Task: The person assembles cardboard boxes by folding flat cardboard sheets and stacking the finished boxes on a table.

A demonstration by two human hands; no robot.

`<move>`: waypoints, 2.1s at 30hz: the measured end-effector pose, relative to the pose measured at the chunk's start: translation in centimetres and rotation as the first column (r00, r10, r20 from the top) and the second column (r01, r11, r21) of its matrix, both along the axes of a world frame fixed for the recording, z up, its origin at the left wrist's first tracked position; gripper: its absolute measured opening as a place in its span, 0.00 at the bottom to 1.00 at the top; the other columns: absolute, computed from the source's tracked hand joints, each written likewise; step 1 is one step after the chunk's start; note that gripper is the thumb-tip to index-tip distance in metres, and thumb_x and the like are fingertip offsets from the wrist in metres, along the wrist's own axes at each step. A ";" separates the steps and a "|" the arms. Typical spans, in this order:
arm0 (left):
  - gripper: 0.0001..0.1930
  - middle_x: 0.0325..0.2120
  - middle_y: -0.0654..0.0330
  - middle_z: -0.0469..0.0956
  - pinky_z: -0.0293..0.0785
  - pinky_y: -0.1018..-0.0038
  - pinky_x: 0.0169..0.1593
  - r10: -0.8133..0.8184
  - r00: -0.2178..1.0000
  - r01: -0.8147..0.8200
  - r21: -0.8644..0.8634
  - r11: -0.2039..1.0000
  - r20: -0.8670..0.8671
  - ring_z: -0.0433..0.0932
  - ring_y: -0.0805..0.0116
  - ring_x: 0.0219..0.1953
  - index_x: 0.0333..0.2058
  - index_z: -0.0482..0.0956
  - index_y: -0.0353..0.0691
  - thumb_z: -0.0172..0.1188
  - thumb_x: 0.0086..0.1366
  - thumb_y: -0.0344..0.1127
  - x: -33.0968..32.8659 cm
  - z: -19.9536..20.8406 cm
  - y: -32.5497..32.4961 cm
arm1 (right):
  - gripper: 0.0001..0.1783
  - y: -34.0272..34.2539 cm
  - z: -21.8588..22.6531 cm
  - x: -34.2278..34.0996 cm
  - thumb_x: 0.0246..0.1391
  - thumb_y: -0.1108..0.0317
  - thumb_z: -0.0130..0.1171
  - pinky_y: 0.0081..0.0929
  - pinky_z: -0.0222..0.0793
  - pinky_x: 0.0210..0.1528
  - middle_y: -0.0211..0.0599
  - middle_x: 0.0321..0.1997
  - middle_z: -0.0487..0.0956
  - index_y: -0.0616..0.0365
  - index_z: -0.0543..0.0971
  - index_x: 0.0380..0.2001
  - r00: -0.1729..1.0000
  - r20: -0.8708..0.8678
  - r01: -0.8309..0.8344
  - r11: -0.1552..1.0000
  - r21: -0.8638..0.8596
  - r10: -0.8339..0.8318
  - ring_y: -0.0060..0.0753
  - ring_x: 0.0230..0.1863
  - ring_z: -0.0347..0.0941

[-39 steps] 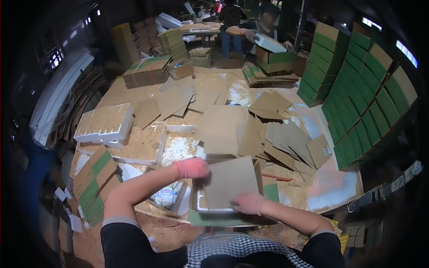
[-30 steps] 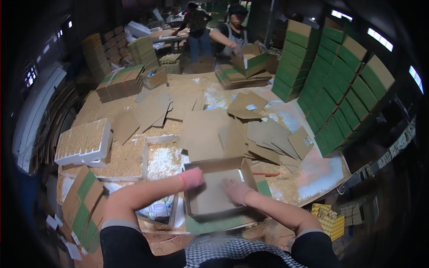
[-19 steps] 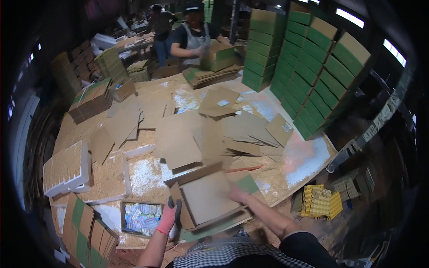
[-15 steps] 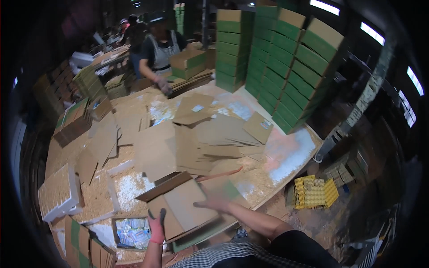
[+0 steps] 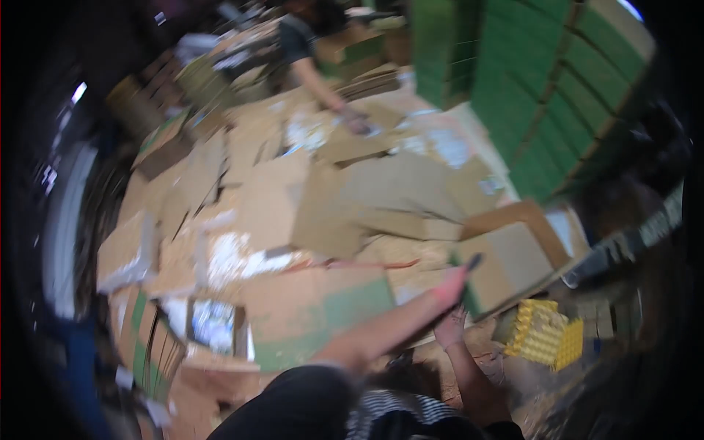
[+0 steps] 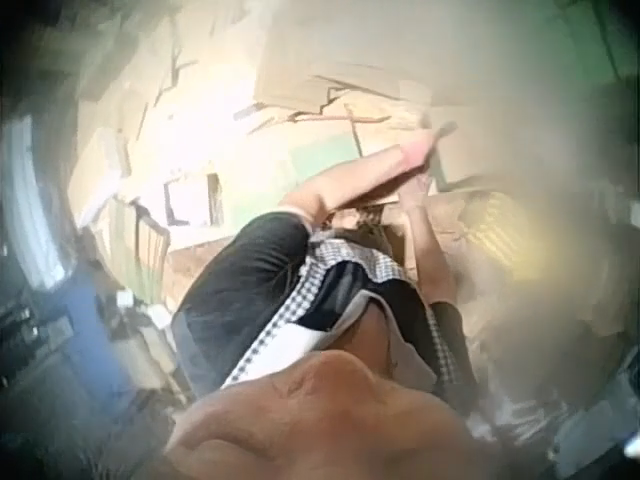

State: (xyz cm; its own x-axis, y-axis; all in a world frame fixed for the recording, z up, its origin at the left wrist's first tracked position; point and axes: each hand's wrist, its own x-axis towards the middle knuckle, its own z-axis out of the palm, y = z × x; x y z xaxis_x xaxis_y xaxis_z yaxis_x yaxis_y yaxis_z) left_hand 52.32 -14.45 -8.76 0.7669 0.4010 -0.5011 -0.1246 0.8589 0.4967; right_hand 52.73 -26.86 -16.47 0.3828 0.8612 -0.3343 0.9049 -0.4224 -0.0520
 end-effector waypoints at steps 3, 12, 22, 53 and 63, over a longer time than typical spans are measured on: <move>0.42 0.55 0.39 0.70 0.65 0.60 0.60 0.092 0.866 0.175 0.470 0.865 -0.492 0.70 0.46 0.57 0.59 0.58 0.24 0.57 0.63 0.59 3.9 1.5 -2.3 | 0.37 1.5 -5.2 -5.4 0.61 0.55 0.47 0.54 0.40 0.72 0.62 0.70 0.54 0.63 0.54 0.68 0.912 -0.331 -0.118 0.926 0.358 0.244 0.61 0.72 0.47; 0.23 0.54 0.41 0.65 0.63 0.58 0.61 0.673 0.438 0.488 0.786 0.378 -0.596 0.64 0.43 0.59 0.51 0.70 0.31 0.56 0.59 0.39 -33.8 6.6 1.3 | 0.45 7.8 -1.5 -16.0 0.51 0.49 0.62 0.47 0.49 0.68 0.59 0.63 0.62 0.66 0.56 0.63 0.954 -0.293 0.183 0.885 0.429 -0.055 0.55 0.68 0.52; 0.43 0.66 0.35 0.50 0.43 0.51 0.70 0.666 0.174 0.457 0.658 0.598 -0.726 0.47 0.38 0.69 0.66 0.54 0.31 0.57 0.60 0.53 -59.3 0.1 -2.4 | 0.24 11.5 3.5 -23.8 0.44 0.76 0.67 0.29 0.71 0.45 0.42 0.39 0.76 0.65 0.69 0.44 0.341 -0.935 0.557 0.779 0.288 0.102 0.36 0.40 0.74; 0.27 0.54 0.40 0.69 0.53 0.46 0.66 0.849 0.390 0.779 0.620 -0.098 -0.356 0.65 0.42 0.59 0.54 0.72 0.34 0.57 0.59 0.43 -57.4 15.9 -4.7 | 0.17 20.0 29.2 -30.5 0.48 0.65 0.57 0.40 0.73 0.41 0.45 0.38 0.80 0.55 0.72 0.43 0.256 0.151 -0.966 0.259 -0.005 0.955 0.45 0.41 0.78; 0.26 0.56 0.42 0.67 0.52 0.53 0.69 0.646 0.621 0.738 0.609 -0.291 -0.444 0.62 0.42 0.62 0.56 0.67 0.28 0.51 0.61 0.38 -58.7 14.1 -0.9 | 0.25 15.8 23.2 -36.1 0.55 0.62 0.55 0.51 0.53 0.64 0.56 0.60 0.66 0.58 0.69 0.56 0.738 -0.205 -0.306 0.591 0.747 0.642 0.61 0.61 0.60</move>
State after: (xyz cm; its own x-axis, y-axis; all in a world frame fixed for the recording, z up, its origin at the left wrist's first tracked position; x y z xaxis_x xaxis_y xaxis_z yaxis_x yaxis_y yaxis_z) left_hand -6.35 -15.32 5.36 0.6395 0.7327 0.2330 0.6881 -0.6806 0.2515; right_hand 16.61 -11.06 6.73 -0.1820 0.9178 0.3528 0.7663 0.3572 -0.5340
